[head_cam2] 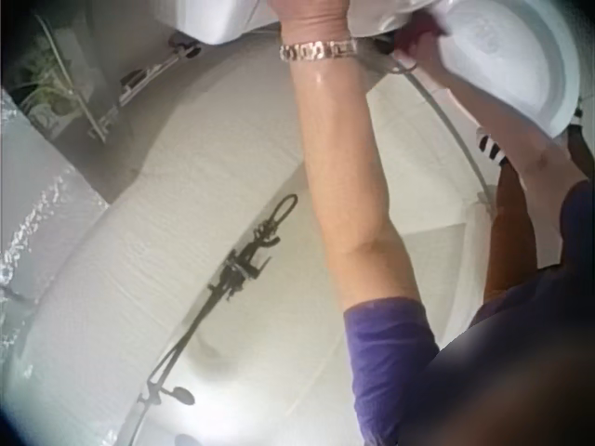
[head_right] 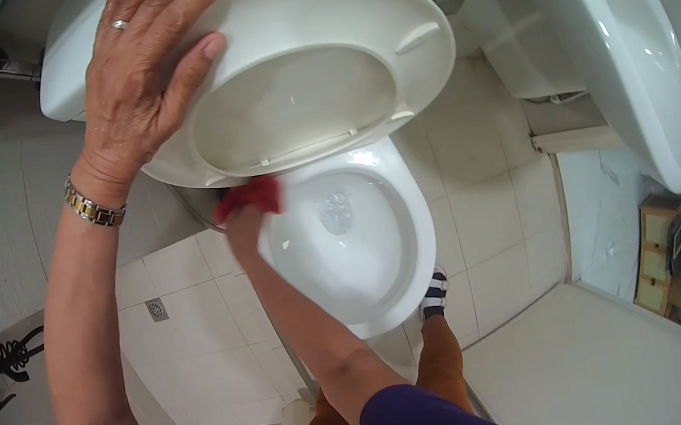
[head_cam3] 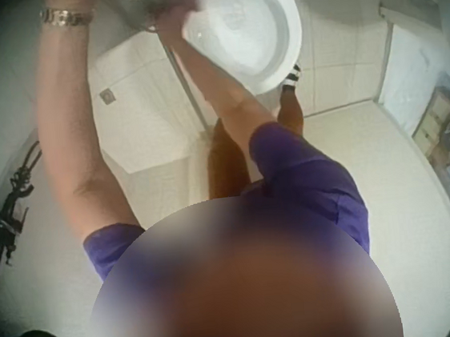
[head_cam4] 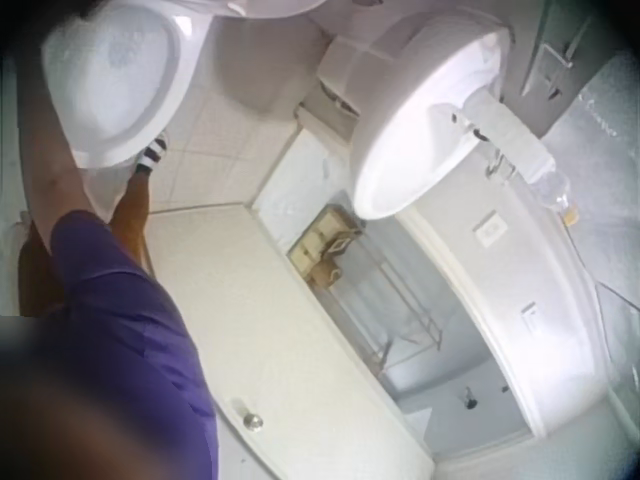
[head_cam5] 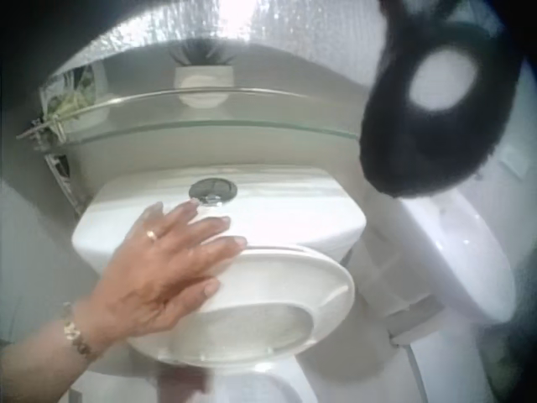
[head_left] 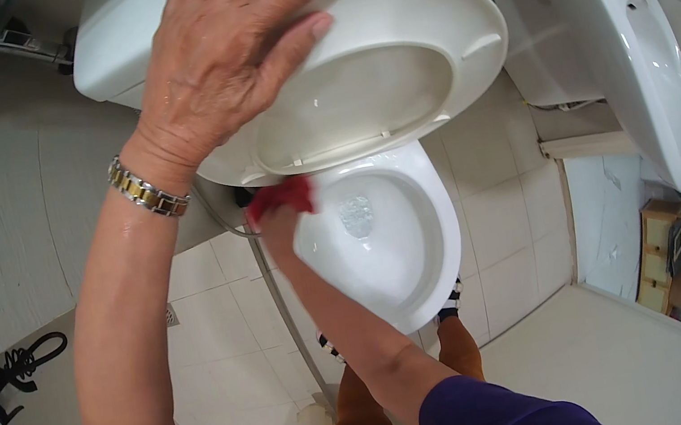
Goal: The person cleans a bathroom by wiping down the toilet surfaces with a cloth, spraying liquid from a bottle onto the floor, and scrubbing the floor tiles with a brush while rinsing with a hand-held shower head.
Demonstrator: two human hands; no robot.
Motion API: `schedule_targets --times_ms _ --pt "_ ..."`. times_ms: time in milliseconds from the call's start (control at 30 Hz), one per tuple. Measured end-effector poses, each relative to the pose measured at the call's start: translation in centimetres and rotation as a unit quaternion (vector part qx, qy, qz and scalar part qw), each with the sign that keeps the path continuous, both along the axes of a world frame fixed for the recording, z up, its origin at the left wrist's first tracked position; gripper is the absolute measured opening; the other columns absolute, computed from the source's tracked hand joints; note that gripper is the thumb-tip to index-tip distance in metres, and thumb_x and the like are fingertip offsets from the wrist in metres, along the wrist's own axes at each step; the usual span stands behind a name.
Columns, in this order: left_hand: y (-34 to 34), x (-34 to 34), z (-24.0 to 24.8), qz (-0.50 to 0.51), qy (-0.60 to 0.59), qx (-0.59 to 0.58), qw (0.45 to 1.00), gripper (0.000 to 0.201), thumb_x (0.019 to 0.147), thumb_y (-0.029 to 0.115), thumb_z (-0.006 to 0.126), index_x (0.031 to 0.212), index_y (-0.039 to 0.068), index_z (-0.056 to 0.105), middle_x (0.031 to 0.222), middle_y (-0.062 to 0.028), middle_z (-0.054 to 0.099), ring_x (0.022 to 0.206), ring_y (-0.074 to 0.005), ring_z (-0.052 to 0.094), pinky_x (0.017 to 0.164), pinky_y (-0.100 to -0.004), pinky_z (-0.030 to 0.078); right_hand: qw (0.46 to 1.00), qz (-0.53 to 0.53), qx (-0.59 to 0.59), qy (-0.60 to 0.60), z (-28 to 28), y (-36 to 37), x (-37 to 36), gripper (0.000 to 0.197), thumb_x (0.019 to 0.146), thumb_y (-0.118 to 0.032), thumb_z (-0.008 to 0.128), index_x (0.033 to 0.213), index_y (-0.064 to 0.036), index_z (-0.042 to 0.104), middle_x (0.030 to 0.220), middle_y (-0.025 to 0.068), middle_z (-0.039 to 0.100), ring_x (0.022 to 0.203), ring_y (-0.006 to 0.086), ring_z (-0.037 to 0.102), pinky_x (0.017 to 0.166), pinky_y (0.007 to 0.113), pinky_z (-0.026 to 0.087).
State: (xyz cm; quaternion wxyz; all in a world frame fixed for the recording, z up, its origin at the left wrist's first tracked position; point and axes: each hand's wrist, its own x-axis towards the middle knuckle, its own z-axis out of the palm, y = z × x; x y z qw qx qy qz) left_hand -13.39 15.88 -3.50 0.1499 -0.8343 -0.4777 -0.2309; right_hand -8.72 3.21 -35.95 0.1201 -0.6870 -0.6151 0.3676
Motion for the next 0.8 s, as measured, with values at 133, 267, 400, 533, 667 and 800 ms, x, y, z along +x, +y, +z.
schedule_targets --times_ms 133,267,400,533,667,800 --pt "-1.3 -1.1 0.4 0.037 0.019 -0.033 0.999 0.038 0.088 0.032 0.048 0.123 0.019 0.051 0.123 -0.0099 0.053 0.116 -0.0351 0.045 0.095 -0.0514 0.033 0.965 0.169 0.184 0.074 2.8 -3.4 -0.5 0.035 0.072 -0.016 0.060 0.105 -0.0068 0.058 0.118 0.0142 0.050 0.111 0.0350 0.045 0.088 0.046 0.038" --pt "-1.2 -1.0 0.5 0.034 0.009 -0.011 0.999 0.037 0.088 0.033 0.049 0.121 0.017 0.053 0.122 -0.0094 0.055 0.115 -0.0328 0.047 0.097 -0.0516 0.032 0.766 0.563 0.300 -0.078 0.7 4.0 6.8 0.047 0.073 -0.018 0.058 0.120 -0.0134 0.053 0.134 0.0055 0.041 0.124 0.0305 0.036 0.102 0.046 0.027" --pt "-0.2 -0.1 -0.4 0.023 -0.013 0.016 1.000 0.039 0.086 0.034 0.052 0.120 0.015 0.054 0.118 -0.0079 0.058 0.114 -0.0309 0.049 0.099 -0.0513 0.030 0.821 0.518 0.233 -0.059 -2.8 10.8 16.8 0.039 0.078 -0.017 0.052 0.115 -0.0045 0.053 0.118 0.0073 0.053 0.115 0.0235 0.044 0.103 0.043 0.030" --pt "-1.2 -1.2 -0.5 0.007 -0.050 -0.013 0.999 0.039 0.086 0.035 0.052 0.120 0.015 0.053 0.119 -0.0067 0.058 0.116 -0.0288 0.049 0.100 -0.0521 0.028 0.726 0.586 0.274 -0.234 0.5 11.3 23.1 0.054 0.077 -0.018 0.058 0.128 -0.0070 0.041 0.141 0.0118 0.029 0.129 0.0274 0.030 0.099 0.046 0.033" --pt "-0.9 -1.1 -1.5 0.024 -0.021 0.017 0.999 0.039 0.088 0.036 0.050 0.122 0.016 0.051 0.121 -0.0064 0.056 0.117 -0.0268 0.048 0.101 -0.0535 0.027 0.833 0.433 0.225 -0.260 0.2 8.2 29.1 0.054 0.074 -0.006 0.057 0.126 -0.0006 0.042 0.141 0.0193 0.026 0.131 0.0377 0.024 0.103 0.047 0.030" --pt "-1.2 -0.9 -1.3 0.003 -0.016 0.051 0.999 0.040 0.089 0.038 0.047 0.123 0.018 0.050 0.120 -0.0072 0.055 0.115 -0.0266 0.048 0.100 -0.0545 0.027 0.908 0.334 0.192 -0.164 0.0 -1.5 36.5 0.058 0.070 -0.002 0.060 0.124 0.0055 0.040 0.136 0.0289 0.028 0.125 0.0462 0.028 0.101 0.050 0.031"
